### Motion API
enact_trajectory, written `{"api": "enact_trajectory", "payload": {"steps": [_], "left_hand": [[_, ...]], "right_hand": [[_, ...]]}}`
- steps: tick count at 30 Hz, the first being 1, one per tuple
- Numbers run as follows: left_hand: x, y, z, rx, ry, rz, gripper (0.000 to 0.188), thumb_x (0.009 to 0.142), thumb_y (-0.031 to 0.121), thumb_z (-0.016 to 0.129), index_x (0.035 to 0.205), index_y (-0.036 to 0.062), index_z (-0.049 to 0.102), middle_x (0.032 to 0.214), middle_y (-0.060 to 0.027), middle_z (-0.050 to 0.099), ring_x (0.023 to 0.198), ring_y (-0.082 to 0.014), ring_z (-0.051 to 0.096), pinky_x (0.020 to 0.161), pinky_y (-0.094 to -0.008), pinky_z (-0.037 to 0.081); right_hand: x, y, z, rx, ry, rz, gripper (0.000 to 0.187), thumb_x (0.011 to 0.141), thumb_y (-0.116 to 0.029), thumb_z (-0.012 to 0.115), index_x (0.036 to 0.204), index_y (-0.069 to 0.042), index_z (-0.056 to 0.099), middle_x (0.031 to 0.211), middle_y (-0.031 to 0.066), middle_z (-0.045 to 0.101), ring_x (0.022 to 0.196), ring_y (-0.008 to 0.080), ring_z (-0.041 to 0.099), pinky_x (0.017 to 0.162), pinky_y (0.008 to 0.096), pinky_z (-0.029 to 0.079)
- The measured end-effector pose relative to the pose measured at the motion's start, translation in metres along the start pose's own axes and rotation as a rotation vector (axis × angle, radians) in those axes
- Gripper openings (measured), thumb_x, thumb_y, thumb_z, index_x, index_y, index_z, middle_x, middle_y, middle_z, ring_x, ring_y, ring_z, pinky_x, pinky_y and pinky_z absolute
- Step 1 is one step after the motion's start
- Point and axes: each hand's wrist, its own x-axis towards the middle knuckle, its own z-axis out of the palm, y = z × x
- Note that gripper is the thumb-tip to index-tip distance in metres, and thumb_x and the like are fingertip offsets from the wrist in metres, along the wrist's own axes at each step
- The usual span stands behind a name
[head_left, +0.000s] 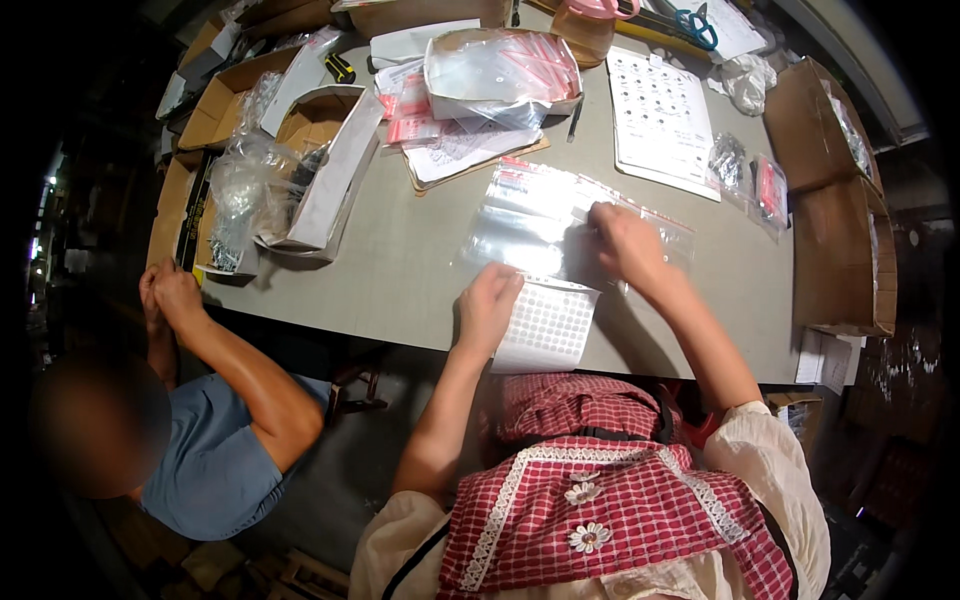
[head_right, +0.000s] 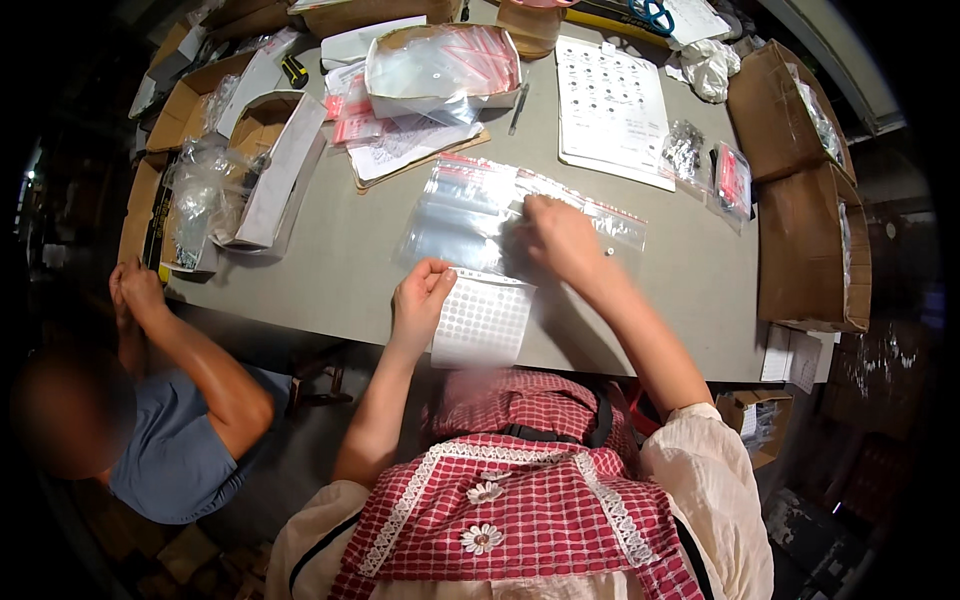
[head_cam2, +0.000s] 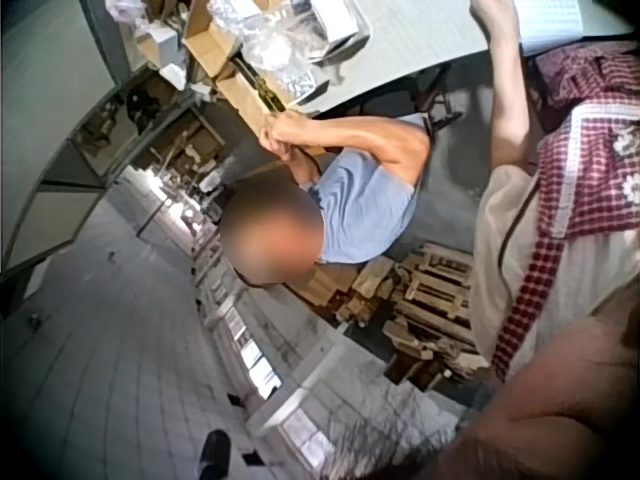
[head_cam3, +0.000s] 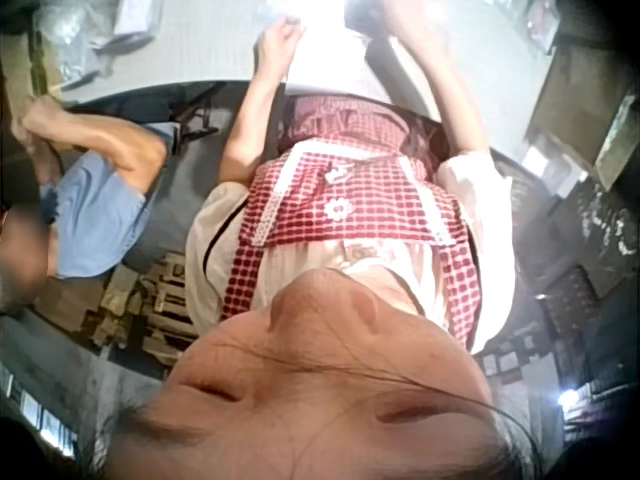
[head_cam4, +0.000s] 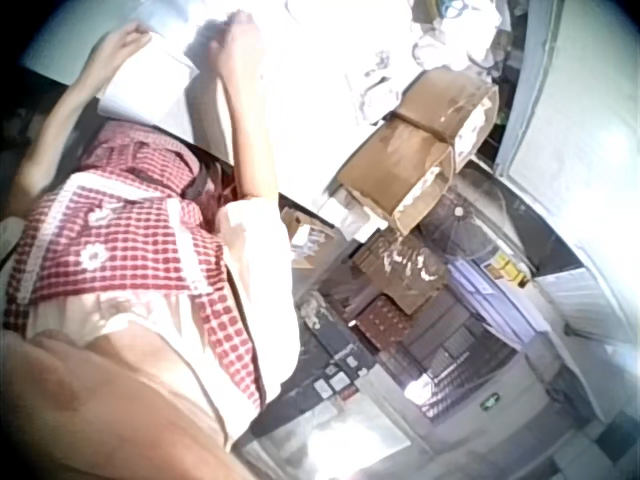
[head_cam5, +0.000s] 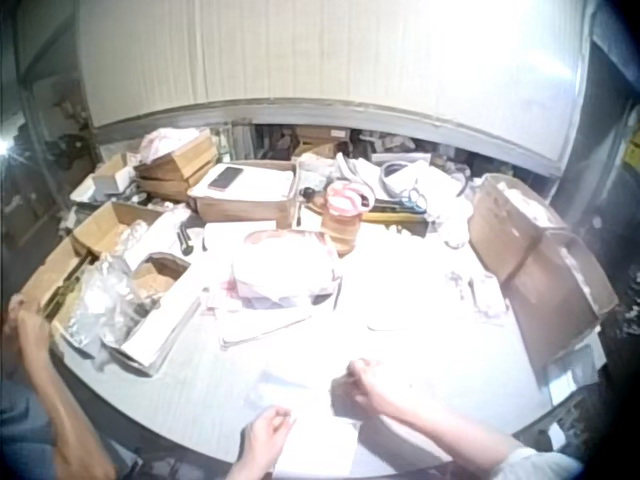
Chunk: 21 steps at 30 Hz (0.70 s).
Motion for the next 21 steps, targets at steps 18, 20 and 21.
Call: {"api": "enact_trajectory", "payload": {"steps": [18,20,21], "left_hand": [[-0.002,0.000,0.006,0.110,0.112,0.111,0.013,0.101,0.010,0.060,0.095,-0.0007,0.062,0.068,0.0010,0.059,0.063,-0.0048,0.044,0.054,-0.0251,0.037],[-0.002,0.000,0.004,0.154,0.122,0.096,0.013,0.100,0.011,0.060,0.095,-0.0008,0.062,0.067,0.0002,0.058,0.062,-0.0052,0.044,0.055,-0.0256,0.037],[-0.002,0.000,0.004,0.149,0.128,0.091,0.014,0.100,0.012,0.060,0.094,-0.0008,0.061,0.066,0.0003,0.058,0.062,-0.0053,0.044,0.055,-0.0257,0.037]], "right_hand": [[-0.016,-0.069,0.026,0.000,0.016,-0.364,0.017,0.078,-0.012,0.068,0.092,-0.003,0.062,0.087,0.0120,0.061,0.082,0.0329,0.061,0.076,0.0419,0.050],[-0.015,-0.069,0.025,0.057,0.010,-0.402,0.017,0.079,-0.012,0.067,0.093,-0.002,0.063,0.086,0.0126,0.062,0.083,0.0335,0.062,0.076,0.0427,0.051],[-0.014,-0.069,0.024,0.087,0.006,-0.421,0.017,0.080,-0.012,0.066,0.093,-0.002,0.064,0.086,0.0130,0.063,0.083,0.0337,0.063,0.076,0.0431,0.051]]}}
